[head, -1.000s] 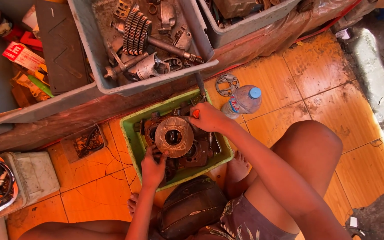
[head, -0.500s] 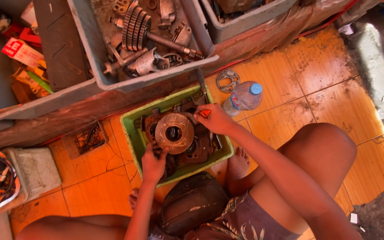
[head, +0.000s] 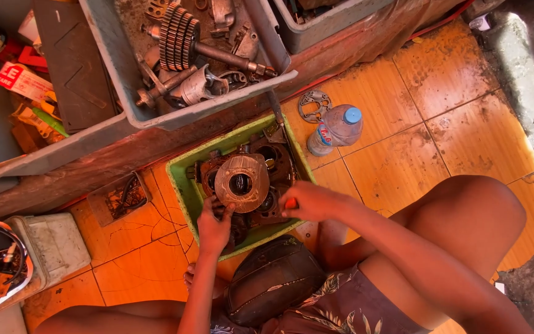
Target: Cleaning a motorcycle engine cylinder block using a brush and solvent in a plastic tray.
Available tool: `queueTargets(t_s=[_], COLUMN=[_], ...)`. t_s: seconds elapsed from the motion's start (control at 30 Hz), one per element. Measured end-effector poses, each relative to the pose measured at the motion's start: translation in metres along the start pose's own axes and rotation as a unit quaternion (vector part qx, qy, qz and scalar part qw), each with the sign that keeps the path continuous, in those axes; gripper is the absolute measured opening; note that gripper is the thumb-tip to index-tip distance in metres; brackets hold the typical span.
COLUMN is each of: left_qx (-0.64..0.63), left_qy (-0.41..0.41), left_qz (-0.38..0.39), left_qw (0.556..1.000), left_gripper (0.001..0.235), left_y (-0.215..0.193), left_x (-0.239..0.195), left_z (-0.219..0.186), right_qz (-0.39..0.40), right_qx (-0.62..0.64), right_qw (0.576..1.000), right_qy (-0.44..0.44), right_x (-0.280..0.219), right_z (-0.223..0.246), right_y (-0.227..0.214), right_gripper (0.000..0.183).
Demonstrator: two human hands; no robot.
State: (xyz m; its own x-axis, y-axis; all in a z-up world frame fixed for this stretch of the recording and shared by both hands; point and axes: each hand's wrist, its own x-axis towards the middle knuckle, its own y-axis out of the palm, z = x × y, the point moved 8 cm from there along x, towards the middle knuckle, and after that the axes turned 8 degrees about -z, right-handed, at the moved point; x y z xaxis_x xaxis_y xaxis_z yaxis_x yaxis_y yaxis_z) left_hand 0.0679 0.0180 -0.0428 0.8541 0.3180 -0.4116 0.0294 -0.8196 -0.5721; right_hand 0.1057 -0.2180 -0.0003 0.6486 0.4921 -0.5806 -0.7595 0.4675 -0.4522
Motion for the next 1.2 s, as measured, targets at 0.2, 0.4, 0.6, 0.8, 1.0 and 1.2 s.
queueTargets(t_s=[0.2,0.4,0.6,0.8,1.0,1.2], left_qx=[-0.004,0.006,0.006,0.004,-0.004,-0.003], left_qy=[-0.018,-0.016,-0.011,-0.015,-0.016,-0.014], left_qz=[0.003,0.01,0.013,0.01,0.015,0.016], left_qw=[1.0,1.0,1.0,1.0,1.0,1.0], left_gripper=[0.065,0.064,0.062,0.061,0.063,0.062], left_y=[0.002,0.002,0.002,0.002,0.006,0.004], left_x=[0.007,0.011,0.012,0.015,0.019,0.014], left_z=[0.008,0.011,0.01,0.014,0.021,0.013], right_qz=[-0.3,-0.305,-0.276,-0.174,-0.013,-0.222], right_qx=[0.019,0.263,0.493,0.424,0.131,0.095], right_qw=[0.931,0.896,0.825,0.885,0.99,0.97], right_qy=[-0.206,-0.189,-0.01,0.084,0.049,0.007], right_x=[-0.022,-0.01,-0.005,-0.01,-0.01,0.007], right_z=[0.016,-0.04,-0.084,-0.085,-0.077,-0.078], right_y=[-0.07,-0.038,-0.033,-0.013,0.024,-0.02], right_gripper=[0.015,0.018,0.033,0.048,0.047,0.049])
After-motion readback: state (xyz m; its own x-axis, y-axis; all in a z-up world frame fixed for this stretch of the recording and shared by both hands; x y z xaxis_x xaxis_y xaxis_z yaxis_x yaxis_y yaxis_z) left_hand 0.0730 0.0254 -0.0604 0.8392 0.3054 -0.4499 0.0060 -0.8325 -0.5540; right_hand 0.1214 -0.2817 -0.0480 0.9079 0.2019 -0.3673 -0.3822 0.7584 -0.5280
